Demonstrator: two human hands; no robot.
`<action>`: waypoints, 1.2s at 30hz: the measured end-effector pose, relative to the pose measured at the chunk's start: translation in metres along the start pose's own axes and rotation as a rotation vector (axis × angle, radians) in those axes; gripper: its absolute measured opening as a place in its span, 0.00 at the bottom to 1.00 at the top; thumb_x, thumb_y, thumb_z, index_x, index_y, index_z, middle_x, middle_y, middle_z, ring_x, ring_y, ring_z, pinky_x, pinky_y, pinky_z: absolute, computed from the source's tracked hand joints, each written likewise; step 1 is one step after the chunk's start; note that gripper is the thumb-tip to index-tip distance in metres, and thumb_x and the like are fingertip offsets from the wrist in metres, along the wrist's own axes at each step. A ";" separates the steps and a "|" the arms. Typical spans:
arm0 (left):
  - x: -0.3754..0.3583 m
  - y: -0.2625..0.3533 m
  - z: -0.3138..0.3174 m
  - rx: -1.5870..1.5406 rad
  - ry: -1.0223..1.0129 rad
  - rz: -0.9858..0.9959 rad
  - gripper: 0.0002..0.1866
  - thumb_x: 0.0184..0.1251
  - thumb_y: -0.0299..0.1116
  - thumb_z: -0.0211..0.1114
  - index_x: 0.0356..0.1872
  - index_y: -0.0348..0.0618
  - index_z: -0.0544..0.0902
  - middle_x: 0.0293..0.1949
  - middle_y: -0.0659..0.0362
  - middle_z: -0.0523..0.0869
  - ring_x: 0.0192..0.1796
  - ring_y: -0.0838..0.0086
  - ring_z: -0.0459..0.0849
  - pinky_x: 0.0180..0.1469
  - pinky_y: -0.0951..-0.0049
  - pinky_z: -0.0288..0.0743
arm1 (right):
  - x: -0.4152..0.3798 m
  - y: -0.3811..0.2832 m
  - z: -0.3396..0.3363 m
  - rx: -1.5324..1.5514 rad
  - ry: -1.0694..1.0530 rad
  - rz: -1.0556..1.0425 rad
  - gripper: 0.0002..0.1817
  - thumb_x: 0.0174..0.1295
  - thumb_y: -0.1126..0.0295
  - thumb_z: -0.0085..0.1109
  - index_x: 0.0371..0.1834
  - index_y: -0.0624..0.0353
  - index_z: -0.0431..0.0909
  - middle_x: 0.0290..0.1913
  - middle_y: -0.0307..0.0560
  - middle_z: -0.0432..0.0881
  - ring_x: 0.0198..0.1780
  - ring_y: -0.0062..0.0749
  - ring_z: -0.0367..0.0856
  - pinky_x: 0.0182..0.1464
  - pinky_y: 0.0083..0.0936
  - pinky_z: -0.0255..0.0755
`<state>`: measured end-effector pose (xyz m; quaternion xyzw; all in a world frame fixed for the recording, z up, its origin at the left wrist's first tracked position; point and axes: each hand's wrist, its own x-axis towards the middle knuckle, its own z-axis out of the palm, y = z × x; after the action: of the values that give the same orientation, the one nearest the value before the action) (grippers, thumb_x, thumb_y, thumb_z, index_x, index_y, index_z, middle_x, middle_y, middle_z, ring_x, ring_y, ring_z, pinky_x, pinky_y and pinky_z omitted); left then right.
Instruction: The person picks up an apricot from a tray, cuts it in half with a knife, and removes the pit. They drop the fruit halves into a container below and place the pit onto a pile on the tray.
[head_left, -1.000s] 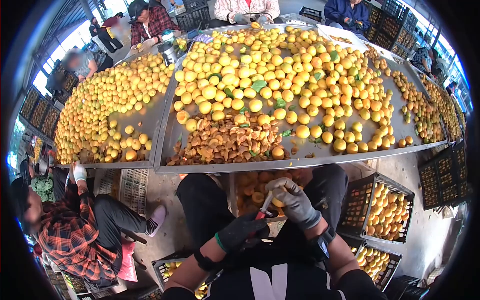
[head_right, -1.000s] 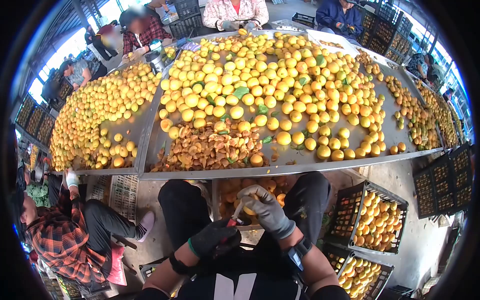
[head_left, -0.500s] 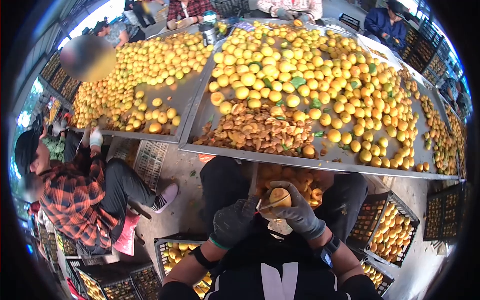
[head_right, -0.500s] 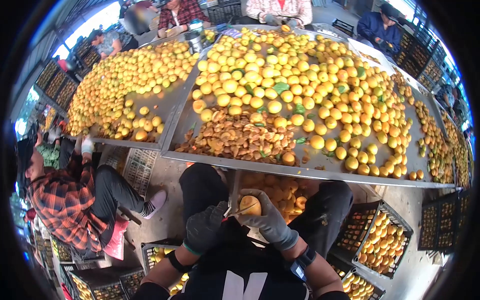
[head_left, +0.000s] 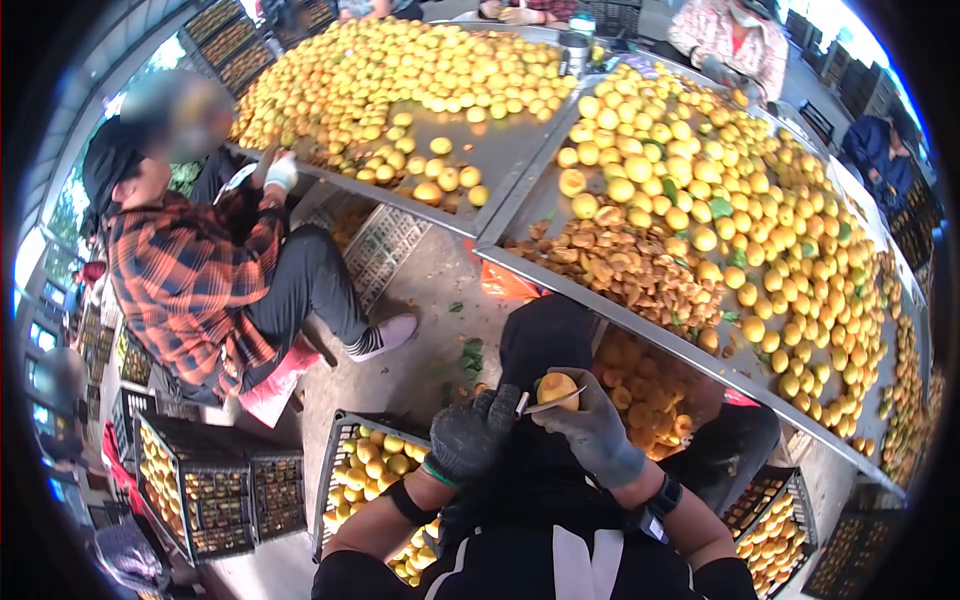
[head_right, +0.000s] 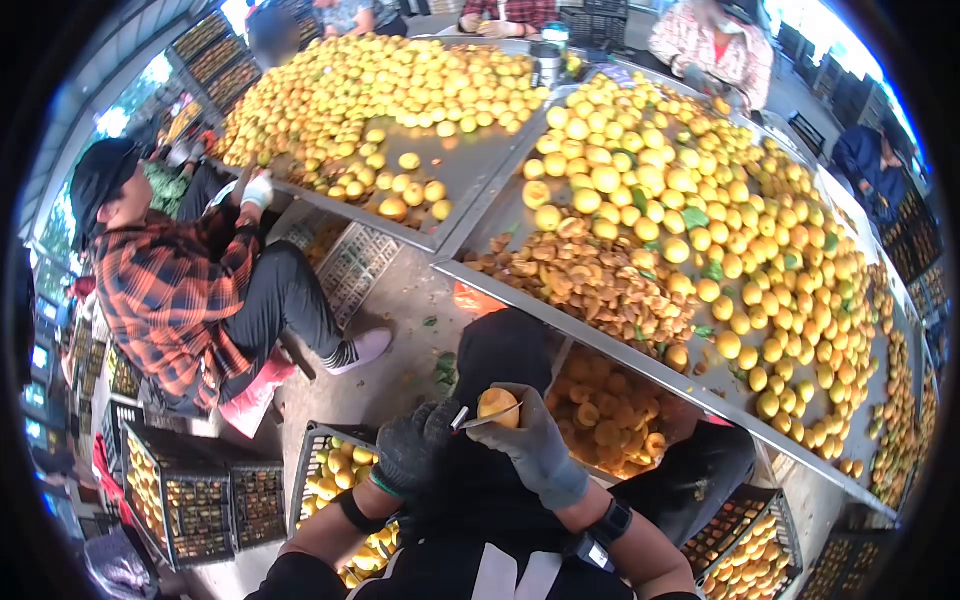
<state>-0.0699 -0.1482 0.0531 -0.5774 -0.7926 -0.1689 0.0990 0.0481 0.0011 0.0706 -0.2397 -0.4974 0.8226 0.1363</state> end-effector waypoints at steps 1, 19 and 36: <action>-0.004 -0.004 -0.001 0.007 0.003 -0.023 0.22 0.58 0.35 0.60 0.54 0.39 0.77 0.35 0.52 0.83 0.26 0.64 0.82 0.24 0.64 0.74 | 0.004 0.003 0.005 0.006 0.000 0.091 0.27 0.54 0.78 0.68 0.56 0.64 0.66 0.44 0.43 0.78 0.39 0.21 0.78 0.40 0.18 0.75; -0.044 -0.053 0.046 -0.001 0.209 -0.221 0.18 0.52 0.31 0.62 0.47 0.48 0.78 0.35 0.57 0.84 0.29 0.64 0.84 0.25 0.66 0.76 | 0.032 0.042 0.045 -0.099 -0.045 0.185 0.29 0.54 0.68 0.72 0.54 0.67 0.67 0.41 0.45 0.79 0.36 0.21 0.79 0.39 0.17 0.75; -0.042 -0.054 0.036 -0.713 0.141 -0.874 0.09 0.65 0.35 0.65 0.40 0.43 0.78 0.27 0.46 0.81 0.31 0.51 0.82 0.34 0.60 0.75 | 0.032 0.030 0.035 0.195 -0.256 0.021 0.39 0.48 0.84 0.68 0.65 0.58 0.63 0.60 0.47 0.73 0.59 0.37 0.76 0.57 0.27 0.75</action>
<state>-0.1064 -0.1868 -0.0029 -0.1807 -0.8434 -0.4894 -0.1282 0.0029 -0.0240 0.0495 -0.1237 -0.4258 0.8922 0.0858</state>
